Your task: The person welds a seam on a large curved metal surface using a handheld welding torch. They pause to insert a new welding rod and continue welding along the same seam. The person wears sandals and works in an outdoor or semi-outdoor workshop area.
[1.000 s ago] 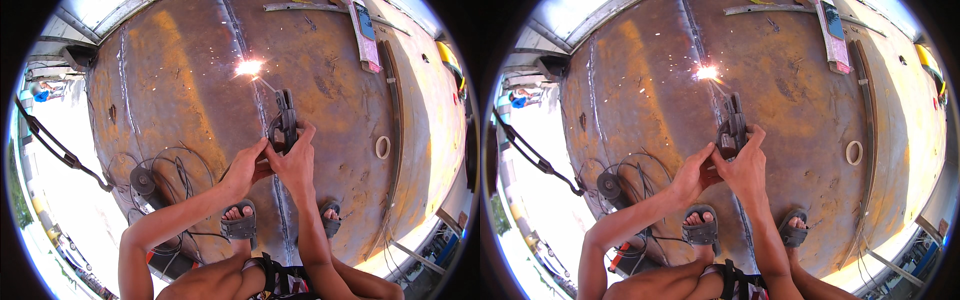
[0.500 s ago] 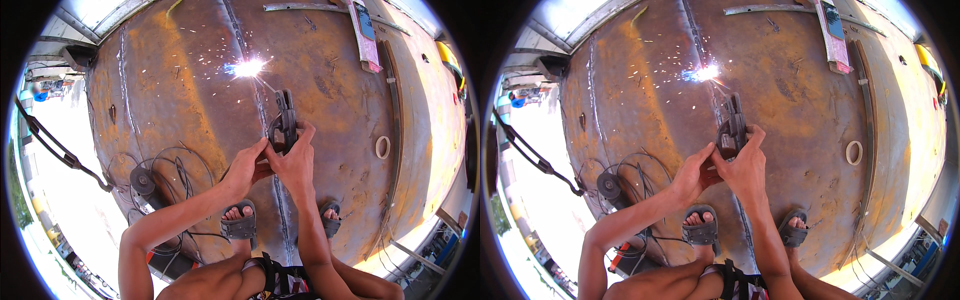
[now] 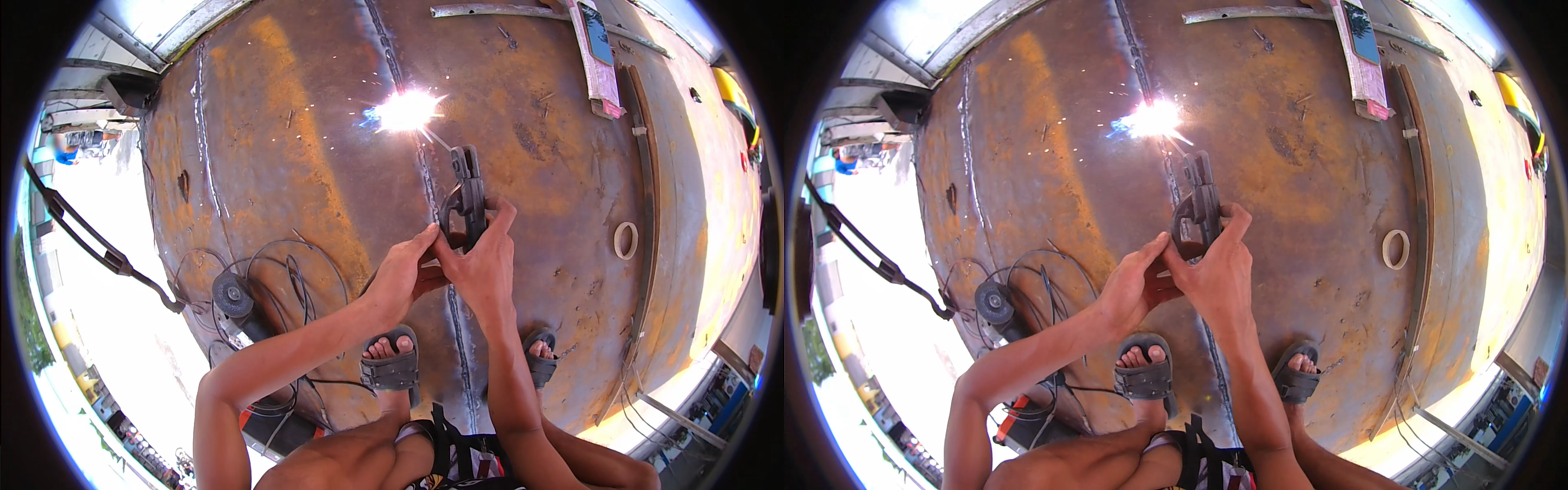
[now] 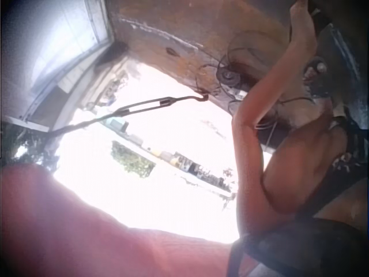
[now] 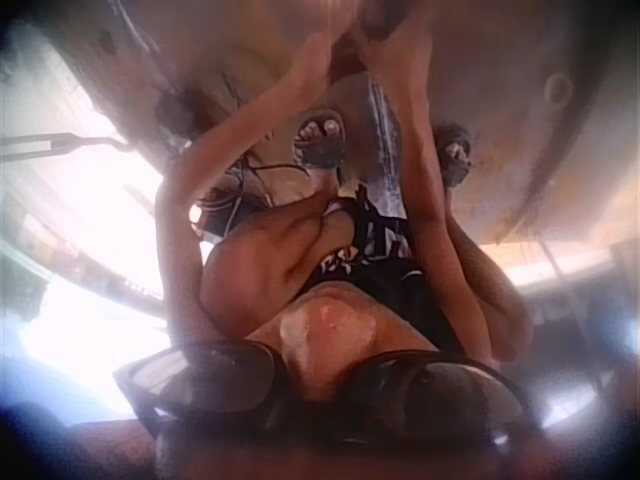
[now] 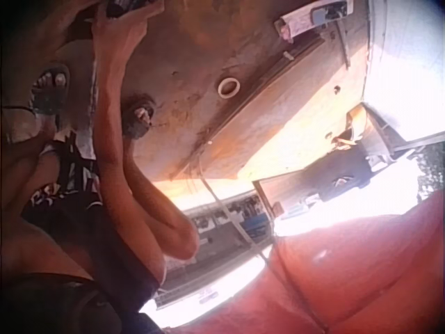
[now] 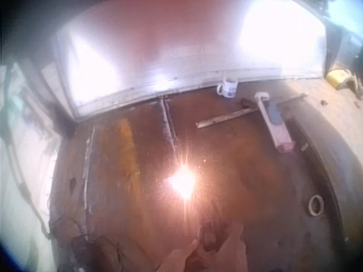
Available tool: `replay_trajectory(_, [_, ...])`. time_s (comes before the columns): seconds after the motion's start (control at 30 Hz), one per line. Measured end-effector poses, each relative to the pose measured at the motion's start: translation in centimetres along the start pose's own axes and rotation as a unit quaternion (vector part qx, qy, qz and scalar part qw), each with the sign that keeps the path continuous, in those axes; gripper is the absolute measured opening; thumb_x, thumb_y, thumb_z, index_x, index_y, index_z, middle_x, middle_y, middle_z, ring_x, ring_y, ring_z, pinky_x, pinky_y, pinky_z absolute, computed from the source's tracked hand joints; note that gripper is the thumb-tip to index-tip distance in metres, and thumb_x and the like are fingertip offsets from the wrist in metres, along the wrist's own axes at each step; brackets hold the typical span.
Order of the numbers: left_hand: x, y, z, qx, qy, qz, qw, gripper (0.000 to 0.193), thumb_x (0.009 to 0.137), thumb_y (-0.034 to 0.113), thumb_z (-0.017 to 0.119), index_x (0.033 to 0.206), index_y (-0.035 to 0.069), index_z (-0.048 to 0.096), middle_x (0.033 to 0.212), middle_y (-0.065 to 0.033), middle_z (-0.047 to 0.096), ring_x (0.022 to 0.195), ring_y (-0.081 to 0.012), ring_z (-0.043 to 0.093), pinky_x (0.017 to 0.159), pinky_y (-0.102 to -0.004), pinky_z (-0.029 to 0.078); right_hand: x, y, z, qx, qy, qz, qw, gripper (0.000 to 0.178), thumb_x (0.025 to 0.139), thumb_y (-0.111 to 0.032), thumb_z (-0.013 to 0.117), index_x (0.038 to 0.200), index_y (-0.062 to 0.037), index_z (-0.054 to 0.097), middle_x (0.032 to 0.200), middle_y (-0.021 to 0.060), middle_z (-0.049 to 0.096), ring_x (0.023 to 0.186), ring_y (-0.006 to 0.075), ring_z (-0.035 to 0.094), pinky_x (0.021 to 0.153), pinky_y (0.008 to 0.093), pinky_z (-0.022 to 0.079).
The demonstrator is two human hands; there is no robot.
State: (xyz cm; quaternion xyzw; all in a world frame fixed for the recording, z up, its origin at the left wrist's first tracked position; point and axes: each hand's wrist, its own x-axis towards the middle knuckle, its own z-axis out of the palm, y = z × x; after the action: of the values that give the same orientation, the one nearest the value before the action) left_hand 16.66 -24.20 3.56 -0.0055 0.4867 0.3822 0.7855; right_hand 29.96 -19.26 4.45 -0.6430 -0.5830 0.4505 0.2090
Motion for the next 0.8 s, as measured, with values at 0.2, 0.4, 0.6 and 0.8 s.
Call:
replay_trajectory(0.2, [-0.06,0.22,0.24,0.003,-0.007,-0.002,1.000,0.046,0.112,0.043,0.046,0.133,0.005,0.062,0.130,-0.0103,0.068,0.116,-0.0223,0.065,0.104,-0.0419,0.052,0.01,-0.12,-0.19,0.014,-0.008,0.005,1.000,0.073,0.084,-0.024,0.083,0.130,0.0022,0.033,0.098,0.0235,0.074,0.090,0.0412,0.076,0.078,0.0461,0.059])
replay_trajectory(0.4, [-0.07,-0.03,0.19,-0.005,0.001,0.004,1.000,0.043,0.111,0.044,0.047,0.127,0.007,0.063,0.126,-0.0097,0.068,0.114,-0.0226,0.065,0.104,-0.0435,0.051,-0.02,-0.19,-0.15,0.003,-0.006,0.007,1.000,0.073,0.084,-0.024,0.083,0.130,0.0039,0.033,0.100,0.0239,0.074,0.090,0.0417,0.076,0.078,0.0465,0.058])
replay_trajectory(0.6, [-0.02,-0.15,0.18,-0.005,0.004,0.004,1.000,0.045,0.111,0.044,0.047,0.129,0.006,0.063,0.127,-0.0106,0.068,0.114,-0.0231,0.066,0.104,-0.0436,0.051,-0.02,-0.08,-0.16,-0.007,-0.004,0.009,1.000,0.078,0.084,-0.023,0.083,0.133,0.0066,0.031,0.100,0.0251,0.074,0.089,0.0426,0.076,0.078,0.0466,0.058])
replay_trajectory(0.8, [0.10,-0.27,0.11,-0.012,-0.001,0.001,1.000,0.045,0.111,0.043,0.047,0.131,0.006,0.063,0.128,-0.0106,0.068,0.115,-0.0229,0.066,0.104,-0.0432,0.052,-0.05,0.46,-0.01,0.003,0.000,-0.009,1.000,0.079,0.084,-0.023,0.083,0.134,0.0078,0.030,0.098,0.0254,0.074,0.088,0.0425,0.076,0.077,0.0467,0.058])
